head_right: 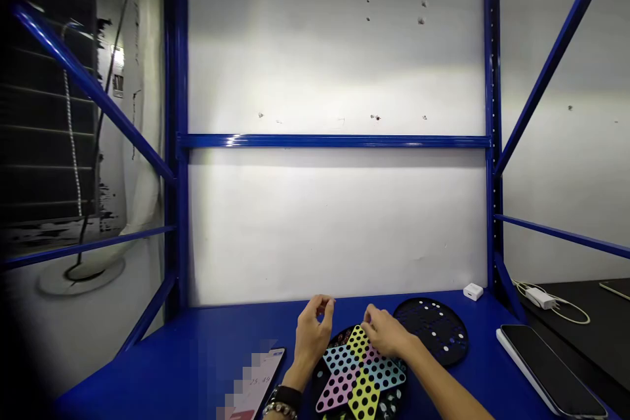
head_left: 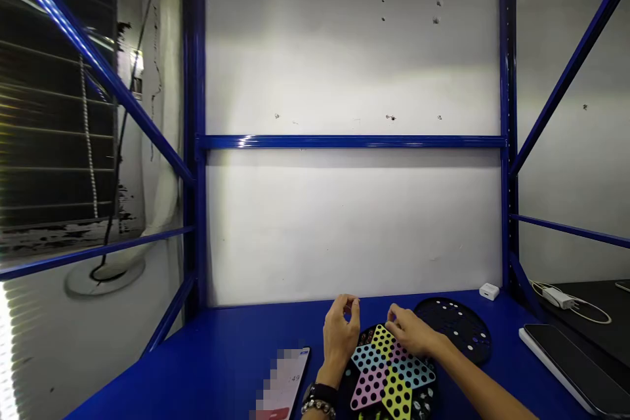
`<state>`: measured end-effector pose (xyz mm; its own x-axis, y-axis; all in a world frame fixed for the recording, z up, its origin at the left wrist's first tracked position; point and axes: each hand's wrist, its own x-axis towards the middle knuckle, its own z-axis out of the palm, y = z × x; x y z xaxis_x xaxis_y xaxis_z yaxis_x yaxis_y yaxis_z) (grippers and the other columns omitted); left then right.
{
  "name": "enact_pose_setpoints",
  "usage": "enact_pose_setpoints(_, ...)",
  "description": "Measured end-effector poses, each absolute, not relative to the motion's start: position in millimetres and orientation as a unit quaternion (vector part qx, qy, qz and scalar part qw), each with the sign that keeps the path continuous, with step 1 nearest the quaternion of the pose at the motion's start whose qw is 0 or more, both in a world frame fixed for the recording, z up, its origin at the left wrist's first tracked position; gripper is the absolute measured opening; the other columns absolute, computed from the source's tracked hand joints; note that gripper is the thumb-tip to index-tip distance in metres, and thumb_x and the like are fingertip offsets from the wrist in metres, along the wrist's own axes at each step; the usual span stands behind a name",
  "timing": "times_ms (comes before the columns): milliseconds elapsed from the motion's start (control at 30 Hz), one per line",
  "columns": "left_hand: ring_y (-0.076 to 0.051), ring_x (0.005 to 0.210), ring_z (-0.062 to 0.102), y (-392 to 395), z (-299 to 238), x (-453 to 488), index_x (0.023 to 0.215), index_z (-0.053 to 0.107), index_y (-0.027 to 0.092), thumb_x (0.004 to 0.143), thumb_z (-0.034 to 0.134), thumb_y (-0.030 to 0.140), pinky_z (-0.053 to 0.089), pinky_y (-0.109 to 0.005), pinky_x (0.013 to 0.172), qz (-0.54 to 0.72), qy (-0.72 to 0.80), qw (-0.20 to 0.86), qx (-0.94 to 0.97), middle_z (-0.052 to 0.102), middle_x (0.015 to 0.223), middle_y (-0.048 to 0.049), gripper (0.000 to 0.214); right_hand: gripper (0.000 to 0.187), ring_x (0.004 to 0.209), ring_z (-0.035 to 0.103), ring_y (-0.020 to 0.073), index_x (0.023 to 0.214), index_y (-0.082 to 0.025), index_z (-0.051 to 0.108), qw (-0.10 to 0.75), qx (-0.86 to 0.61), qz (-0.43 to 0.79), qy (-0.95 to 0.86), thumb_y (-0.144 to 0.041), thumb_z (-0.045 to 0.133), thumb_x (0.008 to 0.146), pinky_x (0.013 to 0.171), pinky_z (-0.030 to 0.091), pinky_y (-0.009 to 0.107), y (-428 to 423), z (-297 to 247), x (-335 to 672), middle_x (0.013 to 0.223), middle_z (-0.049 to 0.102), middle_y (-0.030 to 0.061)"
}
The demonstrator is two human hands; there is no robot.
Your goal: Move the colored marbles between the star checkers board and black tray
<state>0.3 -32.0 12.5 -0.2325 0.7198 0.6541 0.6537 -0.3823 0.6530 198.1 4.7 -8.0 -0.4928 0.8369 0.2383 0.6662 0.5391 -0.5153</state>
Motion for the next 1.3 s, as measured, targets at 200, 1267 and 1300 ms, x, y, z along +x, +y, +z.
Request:
enact_pose_setpoints(200,-0.019,0.068,0.061,-31.0,17.9,-21.8,0.079,0.062,0.022,0.089,0.044,0.050,0.051,-0.029,0.065,0.627,0.541,0.014,0.560,0.066,0.072,-0.0027,0.034,0.026,0.082,0.069,0.0285,0.107,-0.018,0.062,0.149,-0.378,0.040,-0.913,-0.033,0.051,0.089,0.064,0.046,0.032,-49.0,-2.1,119.1,0.095,0.073,0.0139)
enact_pose_setpoints(1267,-0.018,0.068,0.061,-36.4,12.3,-39.8,0.077,0.060,0.023,0.092,0.045,0.049,0.051,-0.030,0.066,0.642,0.528,-0.014,0.556,0.065,0.071,-0.0023,0.034,0.022,0.085,0.071,0.0299,0.101,-0.023,0.071,0.171,-0.414,-0.020,-0.894,-0.033,0.054,0.091,0.071,0.054,0.037,-28.8,-50.6,62.5,0.098,0.073,0.0092)
enact_pose_setpoints(1300,-0.018,0.068,0.061,-36.5,12.2,-39.9,0.077,0.060,0.022,0.092,0.044,0.050,0.051,-0.029,0.066,0.640,0.529,-0.011,0.557,0.065,0.071,-0.0023,0.035,0.021,0.084,0.071,0.0303,0.100,-0.022,0.070,0.168,-0.415,-0.018,-0.894,-0.034,0.055,0.090,0.071,0.054,0.037,-27.6,-52.6,62.2,0.098,0.073,0.0089)
